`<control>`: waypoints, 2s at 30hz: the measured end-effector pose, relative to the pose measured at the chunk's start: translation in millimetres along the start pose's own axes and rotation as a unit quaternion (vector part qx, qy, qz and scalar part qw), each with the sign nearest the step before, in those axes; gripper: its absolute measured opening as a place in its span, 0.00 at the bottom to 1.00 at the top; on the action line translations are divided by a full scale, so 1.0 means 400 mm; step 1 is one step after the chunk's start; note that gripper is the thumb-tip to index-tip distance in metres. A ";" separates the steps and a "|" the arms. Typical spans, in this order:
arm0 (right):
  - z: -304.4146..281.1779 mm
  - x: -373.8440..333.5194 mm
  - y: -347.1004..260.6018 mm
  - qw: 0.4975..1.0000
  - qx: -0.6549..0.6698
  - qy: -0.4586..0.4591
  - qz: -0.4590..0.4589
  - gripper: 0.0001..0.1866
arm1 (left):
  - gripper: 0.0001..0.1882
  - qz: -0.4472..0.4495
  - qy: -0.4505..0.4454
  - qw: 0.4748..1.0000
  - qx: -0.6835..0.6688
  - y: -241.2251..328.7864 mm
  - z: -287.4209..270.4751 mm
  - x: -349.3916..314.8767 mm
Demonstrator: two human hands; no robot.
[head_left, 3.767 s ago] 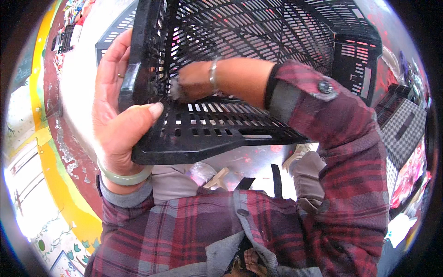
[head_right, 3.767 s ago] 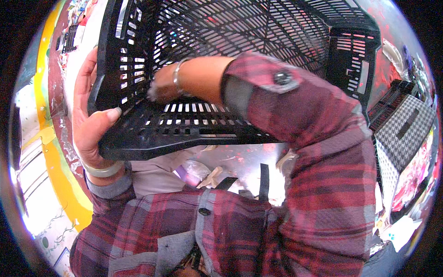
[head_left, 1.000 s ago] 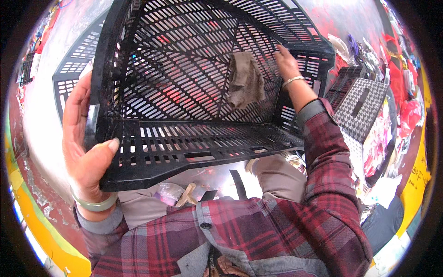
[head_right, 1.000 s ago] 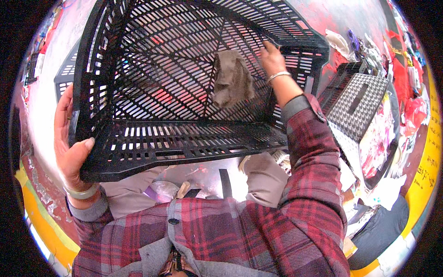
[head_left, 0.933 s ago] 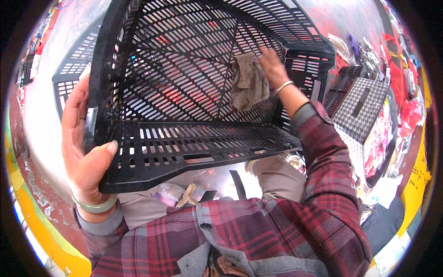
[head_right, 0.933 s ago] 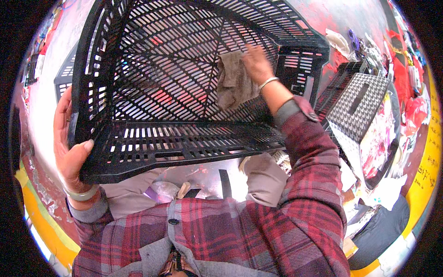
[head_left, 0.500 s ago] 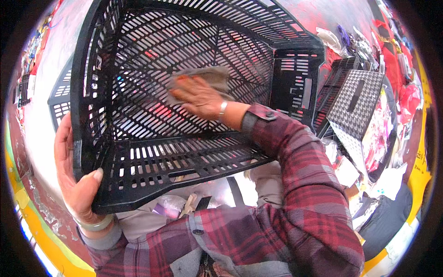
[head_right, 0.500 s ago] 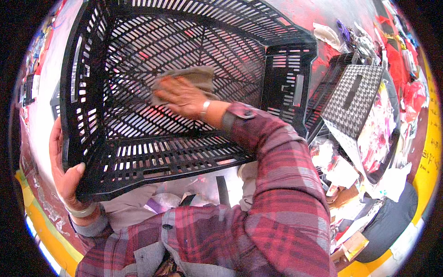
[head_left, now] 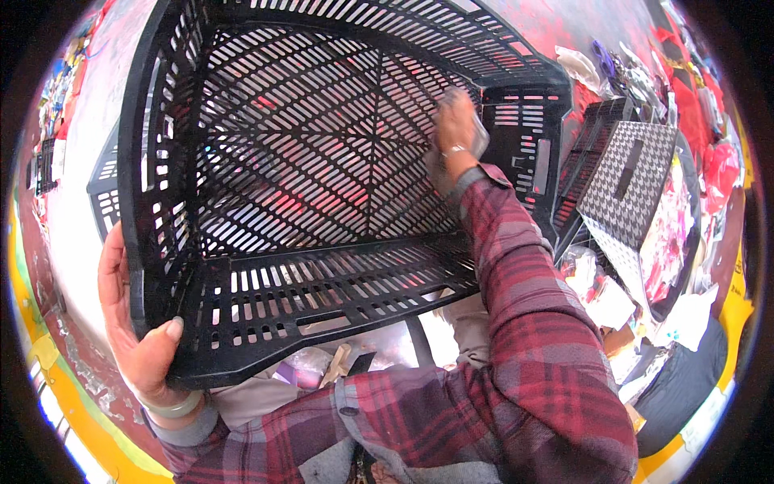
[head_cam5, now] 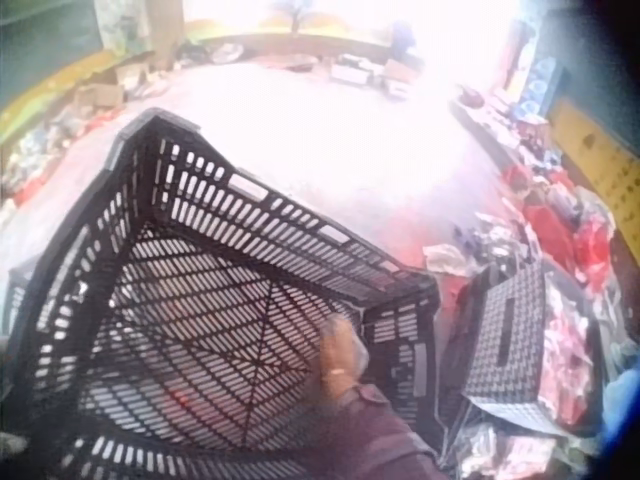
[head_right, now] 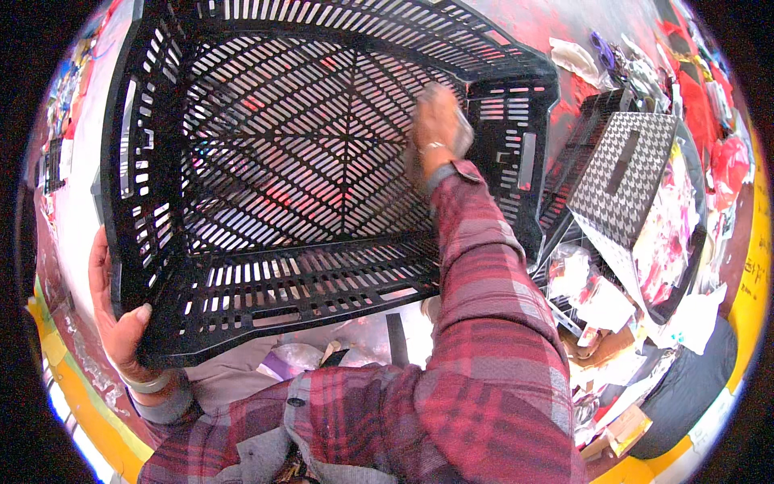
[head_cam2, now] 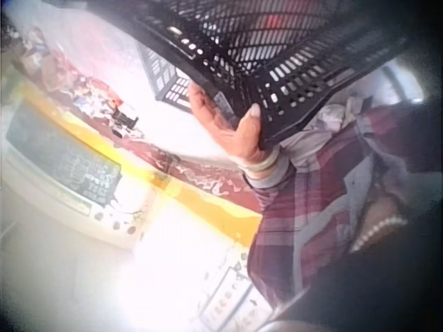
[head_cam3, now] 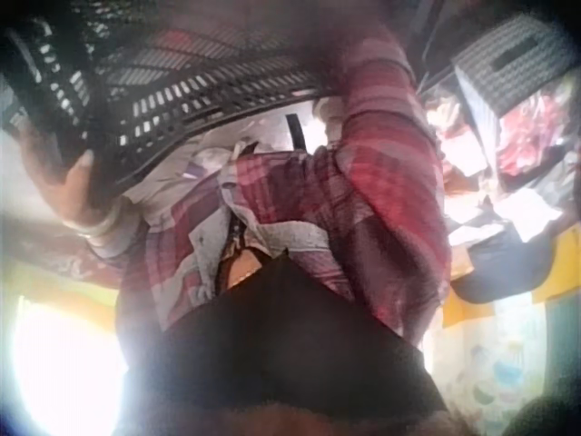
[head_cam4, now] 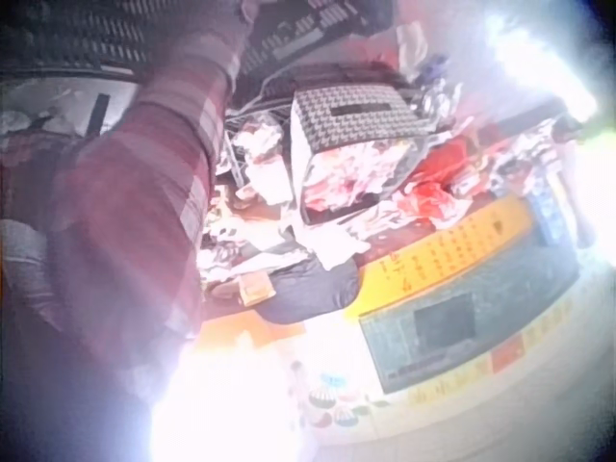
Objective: The person sits on the floor and wipes a black plastic crate with a cloth. They clean the exterior surfaces, then turn the crate over to wipe the interior grid and sides thoroughly.
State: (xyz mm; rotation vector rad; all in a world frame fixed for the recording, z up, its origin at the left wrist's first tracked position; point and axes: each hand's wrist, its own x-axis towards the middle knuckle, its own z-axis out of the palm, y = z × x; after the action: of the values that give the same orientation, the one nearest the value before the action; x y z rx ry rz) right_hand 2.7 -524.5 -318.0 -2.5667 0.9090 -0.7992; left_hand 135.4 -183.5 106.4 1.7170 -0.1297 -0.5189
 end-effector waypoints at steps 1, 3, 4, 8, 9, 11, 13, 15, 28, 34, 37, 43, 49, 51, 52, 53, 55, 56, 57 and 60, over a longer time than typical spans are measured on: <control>0.013 -0.073 0.116 0.994 -0.068 -0.022 0.082 0.23 | 0.48 0.007 -0.009 1.000 -0.002 0.002 0.001 0.005; 0.001 -0.111 0.126 0.969 -0.105 -0.075 0.210 0.29 | 0.48 0.018 -0.010 1.000 0.001 -0.004 0.003 0.005; 0.024 -0.105 0.124 0.971 -0.115 -0.043 0.206 0.27 | 0.49 0.022 -0.011 1.000 0.006 -0.004 0.006 0.008; -0.035 0.024 -0.197 0.987 0.158 -0.022 -0.014 0.12 | 0.49 0.017 -0.001 1.000 -0.009 -0.002 0.020 -0.002; -0.041 0.037 -0.312 0.971 0.211 -0.115 0.017 0.13 | 0.49 0.014 -0.003 1.000 -0.019 -0.003 0.028 -0.004; -0.122 0.087 -0.532 0.923 0.168 -0.293 -0.185 0.20 | 0.49 0.020 -0.008 1.000 -0.006 -0.009 0.014 -0.001; -0.042 0.066 -0.628 0.873 0.249 -0.234 -0.349 0.26 | 0.48 0.032 -0.031 0.999 -0.007 -0.014 0.013 0.003; -0.041 0.126 -0.717 0.847 0.230 -0.220 -0.426 0.25 | 0.49 0.026 -0.032 0.999 0.005 -0.008 0.007 0.005; 0.038 0.184 -0.113 0.980 0.017 -0.122 -0.154 0.26 | 0.50 0.019 -0.012 1.000 0.017 -0.007 0.012 0.002; 0.049 0.112 0.160 0.960 -0.150 -0.228 -0.062 0.23 | 0.49 0.000 -0.022 0.999 0.048 0.009 0.017 0.008; -0.003 0.115 0.183 0.925 -0.166 -0.339 0.049 0.24 | 0.49 0.012 -0.008 0.999 0.051 0.001 0.001 -0.003; -0.016 0.121 0.145 0.943 -0.088 -0.253 0.197 0.27 | 0.51 0.006 -0.001 0.998 0.056 0.001 -0.002 -0.007; -0.002 0.115 0.137 0.956 -0.107 -0.120 0.247 0.28 | 0.52 -0.003 0.001 0.997 0.071 0.001 -0.001 -0.010; 0.005 0.129 0.163 0.957 0.005 -0.077 0.280 0.23 | 0.52 -0.001 0.004 0.999 0.054 -0.002 0.001 -0.014; 0.004 0.127 0.175 0.963 -0.015 -0.082 0.256 0.21 | 0.52 0.002 0.006 0.998 0.065 -0.003 -0.003 -0.016; 0.004 0.129 0.176 0.969 -0.035 -0.089 0.228 0.19 | 0.52 0.005 0.010 0.997 0.075 -0.004 -0.010 -0.018; -0.009 0.135 0.185 0.964 -0.027 -0.130 0.230 0.18 | 0.52 0.002 0.012 0.996 0.084 -0.004 -0.015 -0.017; -0.018 0.137 0.191 0.961 -0.024 -0.149 0.231 0.17 | 0.52 -0.005 0.008 0.997 0.082 -0.002 -0.015 -0.017; -0.021 0.140 0.193 0.958 -0.027 -0.152 0.241 0.17 | 0.52 -0.010 0.003 0.997 0.080 -0.002 -0.014 -0.017; -0.009 0.157 0.170 0.946 -0.035 -0.171 0.272 0.18 | 0.51 -0.001 0.015 0.998 0.062 -0.008 -0.010 -0.021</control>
State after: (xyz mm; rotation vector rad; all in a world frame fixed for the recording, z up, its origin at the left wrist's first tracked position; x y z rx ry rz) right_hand 8.3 -616.9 -320.2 -2.2237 1.4401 -0.1599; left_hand 128.8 -175.9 106.1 1.8459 -0.1419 -0.4941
